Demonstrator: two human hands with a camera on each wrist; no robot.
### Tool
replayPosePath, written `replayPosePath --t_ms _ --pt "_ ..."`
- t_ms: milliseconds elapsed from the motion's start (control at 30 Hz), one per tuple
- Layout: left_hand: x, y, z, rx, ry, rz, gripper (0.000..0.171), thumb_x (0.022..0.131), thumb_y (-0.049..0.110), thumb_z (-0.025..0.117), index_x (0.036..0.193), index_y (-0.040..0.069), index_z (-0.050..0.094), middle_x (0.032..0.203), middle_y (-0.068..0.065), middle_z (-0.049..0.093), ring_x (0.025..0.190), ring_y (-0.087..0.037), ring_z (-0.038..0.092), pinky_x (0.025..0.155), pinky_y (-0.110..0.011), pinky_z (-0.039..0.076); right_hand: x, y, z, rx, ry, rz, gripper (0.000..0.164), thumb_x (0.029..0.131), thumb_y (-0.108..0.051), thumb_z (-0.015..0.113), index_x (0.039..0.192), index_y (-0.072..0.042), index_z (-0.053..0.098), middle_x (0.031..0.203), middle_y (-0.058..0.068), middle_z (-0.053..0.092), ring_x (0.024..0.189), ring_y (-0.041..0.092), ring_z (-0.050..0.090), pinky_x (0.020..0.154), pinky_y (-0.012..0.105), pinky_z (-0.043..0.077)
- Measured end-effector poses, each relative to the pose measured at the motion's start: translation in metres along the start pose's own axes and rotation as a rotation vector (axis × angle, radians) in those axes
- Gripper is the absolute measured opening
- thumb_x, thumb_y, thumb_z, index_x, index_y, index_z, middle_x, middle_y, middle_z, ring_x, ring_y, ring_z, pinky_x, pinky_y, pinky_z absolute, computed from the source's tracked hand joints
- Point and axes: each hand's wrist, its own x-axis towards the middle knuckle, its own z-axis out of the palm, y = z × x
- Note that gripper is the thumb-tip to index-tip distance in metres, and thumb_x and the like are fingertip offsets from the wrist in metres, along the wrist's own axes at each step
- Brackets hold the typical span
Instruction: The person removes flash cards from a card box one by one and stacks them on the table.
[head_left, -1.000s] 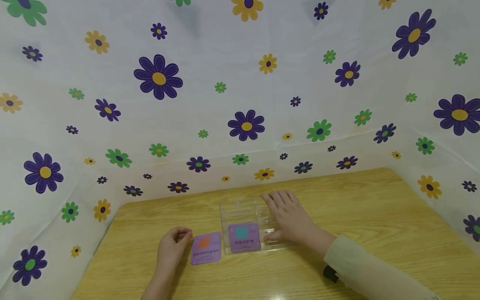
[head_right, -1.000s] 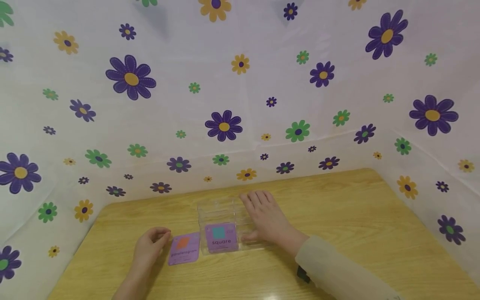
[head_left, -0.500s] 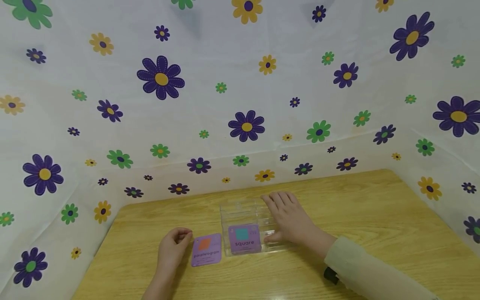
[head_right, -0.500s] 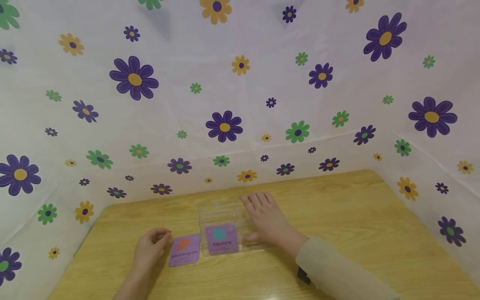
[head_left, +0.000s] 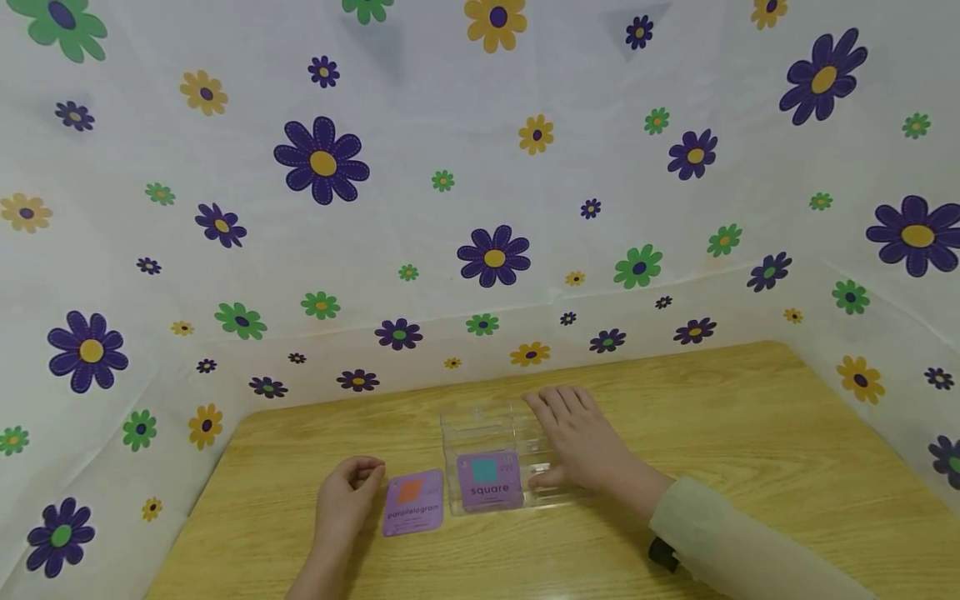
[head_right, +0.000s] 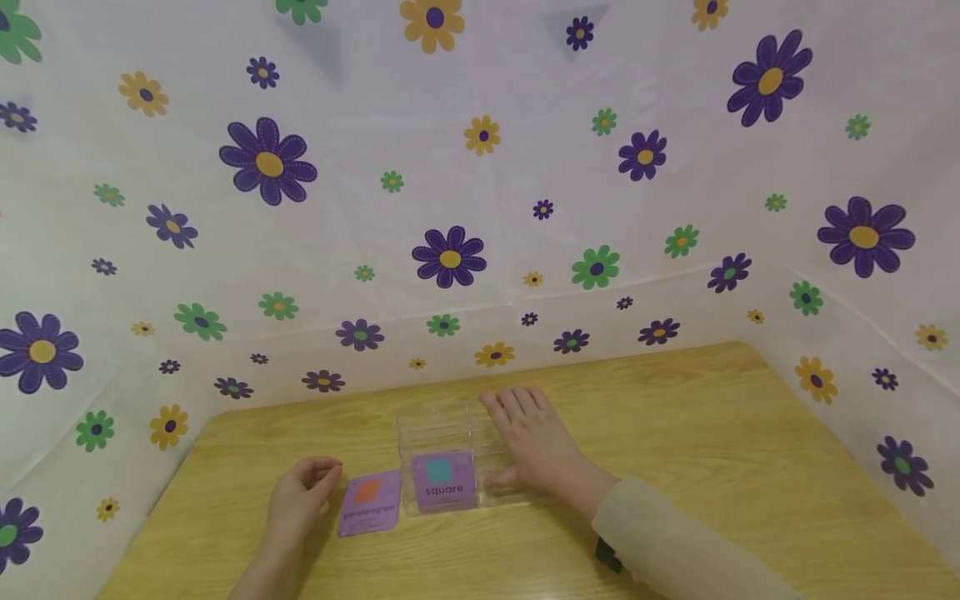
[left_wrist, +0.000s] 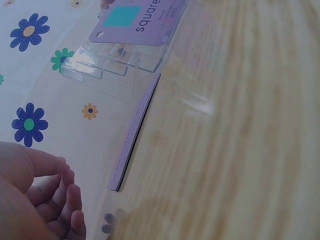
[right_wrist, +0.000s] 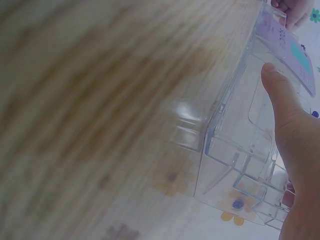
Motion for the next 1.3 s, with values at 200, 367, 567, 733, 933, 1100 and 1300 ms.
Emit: replayPosePath --t_ms 200,367,567,733,933,1100,1300 --pt "-0.001 0.004 0.001 -0.024 0.004 0.014 0.02 0.099 0.008 0.071 0.111 -0.008 0.072 0.097 -0.016 0.076 0.075 -0.005 0.057 0.064 -0.016 0.047 0.0 -0.001 -0.001 0.011 -0.01 0.008 0.129 0.065 -0.091 0.076 0.157 -0.007 0.041 0.142 0.012 0.054 0.126 0.029 0.051 0.114 0.049 0.044" --pt "-0.002 0.006 0.002 -0.027 0.0 0.013 0.02 0.099 0.009 0.071 0.112 -0.007 0.072 0.097 -0.013 0.075 0.075 -0.004 0.056 0.064 -0.016 0.047 0.0 -0.001 -0.002 0.013 -0.017 0.011 0.13 0.064 -0.091 0.076 0.157 -0.007 0.041 0.142 0.012 0.053 0.126 0.029 0.05 0.114 0.049 0.044" --pt "-0.004 0.008 0.004 -0.037 -0.014 -0.003 0.019 0.1 0.009 0.071 0.113 -0.006 0.072 0.1 -0.014 0.075 0.079 -0.008 0.058 0.066 -0.016 0.048 0.0 -0.002 -0.001 0.002 -0.005 0.004 0.13 0.064 -0.091 0.076 0.157 -0.007 0.041 0.141 0.012 0.054 0.126 0.029 0.051 0.113 0.049 0.044" --pt "-0.005 0.01 0.007 -0.048 -0.008 0.005 0.018 0.1 0.009 0.071 0.112 -0.005 0.072 0.099 -0.013 0.074 0.078 -0.008 0.057 0.065 -0.016 0.047 0.0 -0.001 0.001 -0.009 0.015 0.001 0.13 0.063 -0.091 0.077 0.156 -0.007 0.042 0.139 0.011 0.054 0.124 0.028 0.051 0.112 0.048 0.045" --pt "-0.008 0.012 0.009 -0.042 -0.003 0.026 0.016 0.099 0.008 0.071 0.11 -0.004 0.073 0.097 -0.011 0.074 0.076 -0.007 0.056 0.064 -0.017 0.046 -0.001 -0.002 0.005 0.003 0.019 0.01 0.129 0.063 -0.09 0.078 0.155 -0.008 0.042 0.139 0.01 0.054 0.124 0.028 0.051 0.112 0.048 0.045" --pt "-0.008 0.013 0.011 -0.039 -0.002 0.045 0.015 0.099 0.007 0.072 0.109 -0.005 0.073 0.097 -0.013 0.074 0.075 -0.006 0.056 0.065 -0.016 0.046 -0.001 -0.002 0.006 0.008 0.018 0.01 0.129 0.063 -0.09 0.078 0.156 -0.008 0.041 0.139 0.01 0.054 0.124 0.028 0.051 0.112 0.048 0.044" --pt "-0.009 0.014 0.012 -0.034 -0.014 0.051 0.016 0.099 0.009 0.072 0.109 -0.004 0.073 0.098 -0.013 0.074 0.076 -0.007 0.056 0.065 -0.016 0.047 -0.001 -0.001 0.007 -0.011 0.036 0.001 0.13 0.062 -0.091 0.078 0.155 -0.008 0.041 0.138 0.01 0.054 0.124 0.027 0.051 0.111 0.048 0.045"
